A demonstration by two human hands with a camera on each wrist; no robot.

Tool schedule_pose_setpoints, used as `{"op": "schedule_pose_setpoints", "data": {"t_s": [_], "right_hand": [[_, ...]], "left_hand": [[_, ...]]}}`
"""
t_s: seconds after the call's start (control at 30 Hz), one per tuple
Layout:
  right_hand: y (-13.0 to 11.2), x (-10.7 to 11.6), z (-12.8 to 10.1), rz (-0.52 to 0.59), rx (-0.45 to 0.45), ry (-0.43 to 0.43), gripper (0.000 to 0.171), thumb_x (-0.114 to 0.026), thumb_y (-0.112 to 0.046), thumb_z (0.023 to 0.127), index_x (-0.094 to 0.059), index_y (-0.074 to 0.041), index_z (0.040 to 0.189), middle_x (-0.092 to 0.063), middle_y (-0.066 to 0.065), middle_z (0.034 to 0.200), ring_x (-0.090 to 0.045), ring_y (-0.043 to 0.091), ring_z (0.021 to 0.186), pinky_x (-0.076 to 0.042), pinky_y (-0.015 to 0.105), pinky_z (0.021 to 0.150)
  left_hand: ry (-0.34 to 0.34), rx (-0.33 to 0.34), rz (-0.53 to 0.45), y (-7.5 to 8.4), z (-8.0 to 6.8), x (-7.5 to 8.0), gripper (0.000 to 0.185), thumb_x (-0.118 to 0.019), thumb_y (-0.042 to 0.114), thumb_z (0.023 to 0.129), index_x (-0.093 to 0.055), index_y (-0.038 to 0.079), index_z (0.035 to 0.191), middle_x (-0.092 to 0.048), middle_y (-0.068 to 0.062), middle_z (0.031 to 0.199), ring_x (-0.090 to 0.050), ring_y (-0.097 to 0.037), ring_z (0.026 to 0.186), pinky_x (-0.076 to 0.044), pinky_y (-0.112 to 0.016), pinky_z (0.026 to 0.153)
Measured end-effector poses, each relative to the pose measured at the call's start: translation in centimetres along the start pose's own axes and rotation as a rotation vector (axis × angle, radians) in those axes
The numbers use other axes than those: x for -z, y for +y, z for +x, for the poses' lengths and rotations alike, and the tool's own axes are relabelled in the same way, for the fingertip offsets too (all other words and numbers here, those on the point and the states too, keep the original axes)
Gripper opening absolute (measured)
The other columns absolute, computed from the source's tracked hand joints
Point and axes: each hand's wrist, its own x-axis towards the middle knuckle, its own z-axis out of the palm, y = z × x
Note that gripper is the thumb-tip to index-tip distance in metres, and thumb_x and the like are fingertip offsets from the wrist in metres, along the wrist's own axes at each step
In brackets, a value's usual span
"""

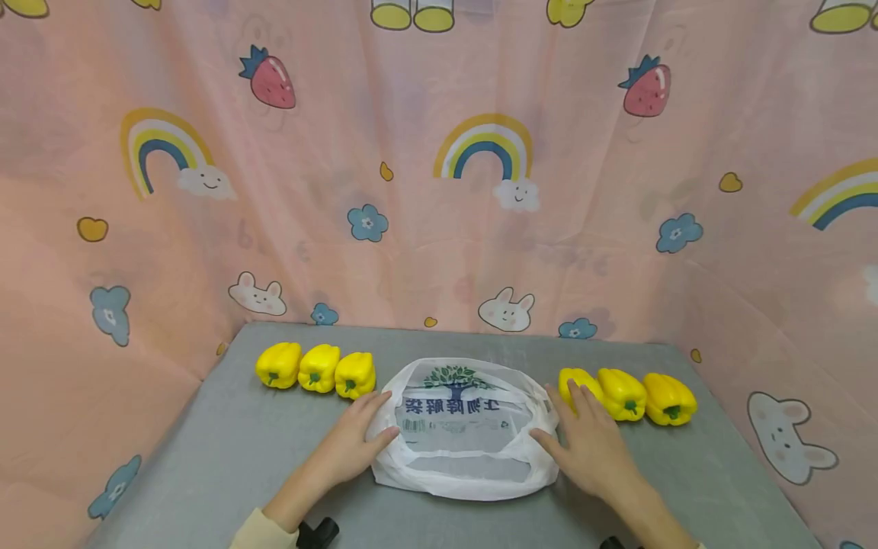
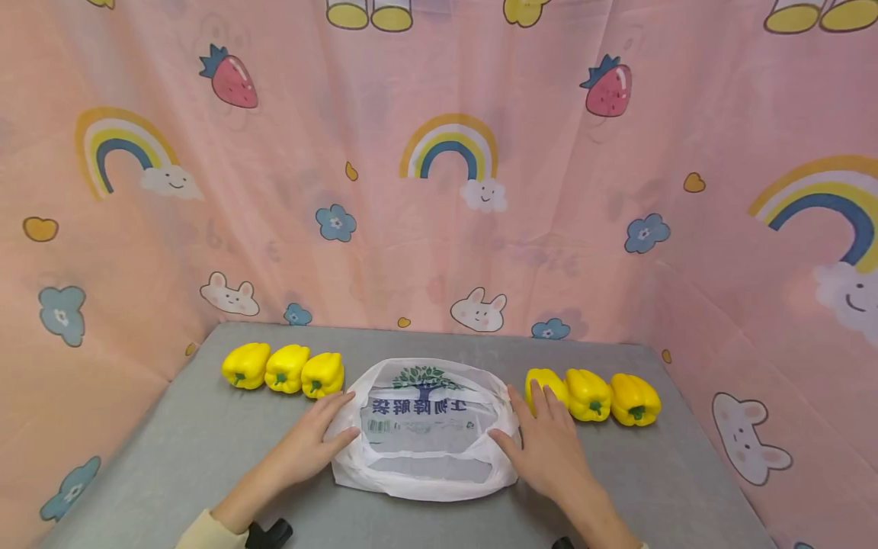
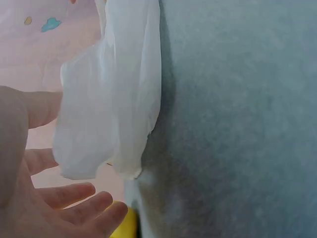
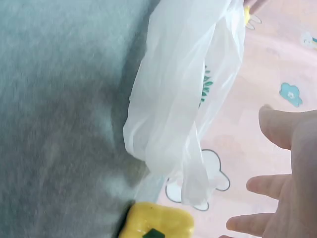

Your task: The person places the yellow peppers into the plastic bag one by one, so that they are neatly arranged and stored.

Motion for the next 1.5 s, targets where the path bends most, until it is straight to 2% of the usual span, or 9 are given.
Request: {"op": "schedule_pose_setpoints", "data": {"t_s": [0.17,0.43,0.73,1.0,1.33,1.5], "right_hand": [[0.7,0.5,0.3,0.031,-0.004,0.022,0.074,-0.056,-0.055,0.100,-0.043,-0.005,0.153,-0.034,0.035,0.153,-0.033,0.055,0.139,-0.029,0.072,0.109],[1.9,1.3,0.8,0.112,-0.058,0.060,0.068,-0.057,-0.047,0.102,-0.045,-0.001,0.150,-0.036,0.035,0.152,-0.035,0.059,0.135,-0.033,0.076,0.102],[3.6,1.1,1.8,0.166,-0.115,0.081,0.064,-0.051,-0.046,0.105,-0.044,0.000,0.150,-0.038,0.035,0.150,-0.036,0.058,0.134,-0.035,0.076,0.100],[4.7,0.5,2.6,0.228,-0.139,0.127,0.059,-0.053,-0.040,0.105,-0.047,0.001,0.147,-0.047,0.030,0.143,-0.042,0.052,0.131,-0.038,0.073,0.101],[5.7,0.1,3.3,0.262,-0.188,0.072,0.062,-0.050,-0.042,0.106,-0.044,0.004,0.147,-0.044,0.035,0.144,-0.041,0.054,0.132,-0.034,0.071,0.106],[5.9,-0.5,3.7,0.271,-0.204,0.047,0.061,-0.051,-0.040,0.106,-0.044,0.005,0.147,-0.045,0.035,0.143,-0.042,0.054,0.131,-0.034,0.070,0.107]], "left_hand": [[0.024,0.021,-0.081,-0.5,0.3,-0.2,0.057,-0.066,0.034,0.099,-0.050,0.012,0.149,-0.046,-0.015,0.152,-0.043,-0.039,0.139,-0.034,-0.063,0.112],[0.038,0.010,-0.168,-0.9,0.9,-0.4,0.051,-0.066,0.027,0.099,-0.054,0.009,0.146,-0.048,-0.016,0.149,-0.044,-0.039,0.139,-0.032,-0.061,0.114],[0.039,0.019,-0.208,-1.4,1.5,-0.7,0.051,-0.067,0.026,0.098,-0.055,0.010,0.146,-0.049,-0.017,0.149,-0.045,-0.039,0.138,-0.033,-0.061,0.113],[0.028,0.016,-0.233,-1.6,1.5,-0.7,0.052,-0.067,0.026,0.099,-0.054,0.012,0.147,-0.048,-0.017,0.149,-0.044,-0.039,0.138,-0.034,-0.062,0.112],[0.019,0.017,-0.244,-1.7,1.6,-0.8,0.052,-0.067,0.027,0.099,-0.053,0.012,0.147,-0.048,-0.017,0.150,-0.044,-0.039,0.139,-0.034,-0.061,0.112],[0.015,0.040,-0.242,-1.8,1.6,-0.9,0.052,-0.067,0.026,0.099,-0.052,0.015,0.148,-0.048,-0.015,0.151,-0.043,-0.037,0.140,-0.032,-0.061,0.114]]}}
